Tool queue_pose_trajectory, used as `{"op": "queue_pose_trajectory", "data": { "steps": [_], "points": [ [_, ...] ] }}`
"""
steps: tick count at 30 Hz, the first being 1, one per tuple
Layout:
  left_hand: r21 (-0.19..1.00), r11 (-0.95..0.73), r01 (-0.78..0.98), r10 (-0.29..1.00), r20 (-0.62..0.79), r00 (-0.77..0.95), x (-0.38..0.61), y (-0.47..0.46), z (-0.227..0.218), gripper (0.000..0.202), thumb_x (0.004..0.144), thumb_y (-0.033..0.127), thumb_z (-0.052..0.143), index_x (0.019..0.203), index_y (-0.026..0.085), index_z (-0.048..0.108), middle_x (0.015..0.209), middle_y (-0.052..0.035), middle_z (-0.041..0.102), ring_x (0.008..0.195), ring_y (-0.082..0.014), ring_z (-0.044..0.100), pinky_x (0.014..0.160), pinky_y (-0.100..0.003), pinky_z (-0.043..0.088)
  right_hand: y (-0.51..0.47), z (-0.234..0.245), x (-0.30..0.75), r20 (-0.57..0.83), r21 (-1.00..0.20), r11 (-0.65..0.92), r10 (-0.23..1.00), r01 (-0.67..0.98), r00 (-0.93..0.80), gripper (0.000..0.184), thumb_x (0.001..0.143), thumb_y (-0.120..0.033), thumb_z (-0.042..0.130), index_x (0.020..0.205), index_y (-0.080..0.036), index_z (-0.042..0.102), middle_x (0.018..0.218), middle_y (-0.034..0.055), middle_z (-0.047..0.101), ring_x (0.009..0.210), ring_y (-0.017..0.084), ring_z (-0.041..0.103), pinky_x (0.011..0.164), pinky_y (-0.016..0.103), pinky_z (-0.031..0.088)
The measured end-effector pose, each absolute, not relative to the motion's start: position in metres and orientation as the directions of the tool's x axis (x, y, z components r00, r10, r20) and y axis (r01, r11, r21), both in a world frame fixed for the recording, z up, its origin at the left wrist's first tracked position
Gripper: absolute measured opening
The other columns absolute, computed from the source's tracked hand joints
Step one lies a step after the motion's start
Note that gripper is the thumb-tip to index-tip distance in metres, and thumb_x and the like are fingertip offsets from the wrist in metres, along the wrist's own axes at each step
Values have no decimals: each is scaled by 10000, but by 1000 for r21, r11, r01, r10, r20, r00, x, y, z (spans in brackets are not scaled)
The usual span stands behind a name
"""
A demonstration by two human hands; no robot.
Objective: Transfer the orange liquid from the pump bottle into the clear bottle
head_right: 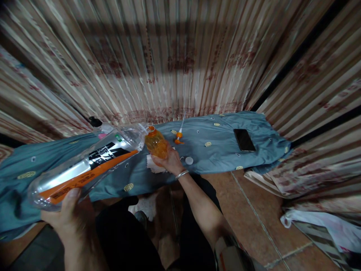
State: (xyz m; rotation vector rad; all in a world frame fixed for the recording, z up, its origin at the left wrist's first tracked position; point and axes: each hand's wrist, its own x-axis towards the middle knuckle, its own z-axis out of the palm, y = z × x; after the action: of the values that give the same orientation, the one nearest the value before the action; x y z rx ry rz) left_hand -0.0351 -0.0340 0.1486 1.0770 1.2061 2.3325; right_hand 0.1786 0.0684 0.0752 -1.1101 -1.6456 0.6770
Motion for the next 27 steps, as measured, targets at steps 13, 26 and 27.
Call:
{"op": "queue_pose_trajectory", "data": {
  "steps": [13,26,27],
  "points": [
    [819,-563,108,560,474,-679,-36,-35,148,601,526,214,789,1112,180,656,953,-47,671,1035,-304,639,1069,-596,363,69,72,179,409,-847,407,910,343,-70,752,741,-22,905,1347,-146,478,1093,63,638,981,305,630,846,373,551],
    [819,-561,124,561,486,-670,-41,-35,143,577,531,213,786,1092,185,650,920,-38,665,1033,-307,642,1057,-595,375,69,72,179,449,-835,448,890,318,-74,709,736,-32,912,1308,-137,506,1080,60,642,965,303,634,815,370,569],
    [816,-563,129,560,491,-667,-41,-35,143,580,532,213,784,1096,183,650,914,-37,665,1032,-307,642,1058,-596,373,69,72,179,444,-836,442,893,324,-72,711,735,-29,917,1305,-136,506,1073,59,644,961,302,635,806,369,571]
  ]
}}
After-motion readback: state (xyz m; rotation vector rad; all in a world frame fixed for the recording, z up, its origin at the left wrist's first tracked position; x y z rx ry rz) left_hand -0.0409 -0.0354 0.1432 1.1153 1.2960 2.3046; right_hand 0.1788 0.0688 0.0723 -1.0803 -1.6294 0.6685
